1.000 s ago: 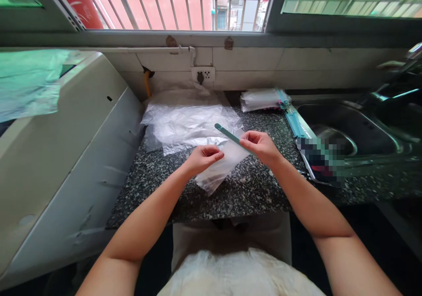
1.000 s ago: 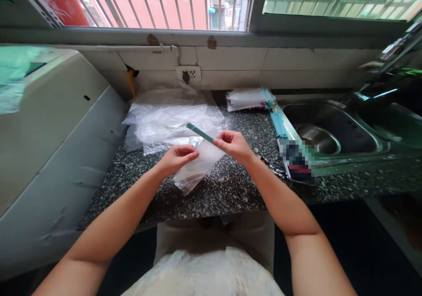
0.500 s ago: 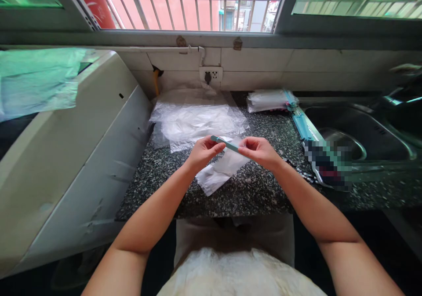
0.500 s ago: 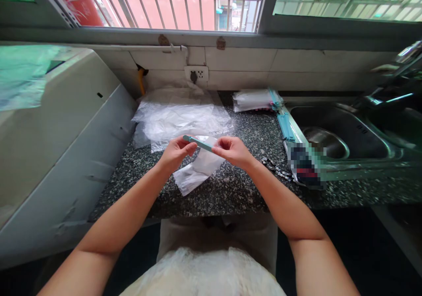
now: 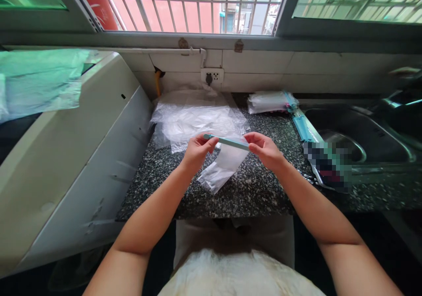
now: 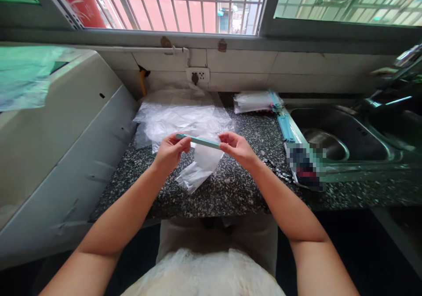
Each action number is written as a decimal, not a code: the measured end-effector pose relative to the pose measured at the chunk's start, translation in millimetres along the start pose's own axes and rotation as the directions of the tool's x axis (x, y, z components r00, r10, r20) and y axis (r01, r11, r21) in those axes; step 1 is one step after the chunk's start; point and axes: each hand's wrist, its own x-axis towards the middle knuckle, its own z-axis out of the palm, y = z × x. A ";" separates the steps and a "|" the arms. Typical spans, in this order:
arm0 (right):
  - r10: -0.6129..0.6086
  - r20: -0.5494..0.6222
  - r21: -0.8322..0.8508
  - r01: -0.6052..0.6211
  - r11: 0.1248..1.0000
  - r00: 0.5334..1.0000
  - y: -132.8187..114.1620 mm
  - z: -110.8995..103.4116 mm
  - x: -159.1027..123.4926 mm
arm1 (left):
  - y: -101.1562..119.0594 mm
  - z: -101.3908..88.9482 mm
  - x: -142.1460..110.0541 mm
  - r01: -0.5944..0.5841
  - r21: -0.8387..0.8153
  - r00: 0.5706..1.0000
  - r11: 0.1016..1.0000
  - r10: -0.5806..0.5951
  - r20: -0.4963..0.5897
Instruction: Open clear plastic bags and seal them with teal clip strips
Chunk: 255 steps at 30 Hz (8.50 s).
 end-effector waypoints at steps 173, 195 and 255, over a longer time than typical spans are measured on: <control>-0.098 -0.710 -0.703 -0.710 0.044 0.697 -17.7 -226.9 132.4 | -75.6 85.3 268.4 0.056 0.852 0.993 0.520 0.058 -0.101; 0.131 -0.064 -0.985 -0.083 0.149 0.989 10.2 -20.9 70.7 | -35.0 -16.0 92.1 -0.355 0.930 0.928 0.098 -0.079 0.363; 0.002 -0.169 -0.172 -0.032 0.985 0.986 -24.3 0.6 -0.7 | -3.2 22.5 -4.8 -0.079 0.450 0.997 0.889 0.076 0.025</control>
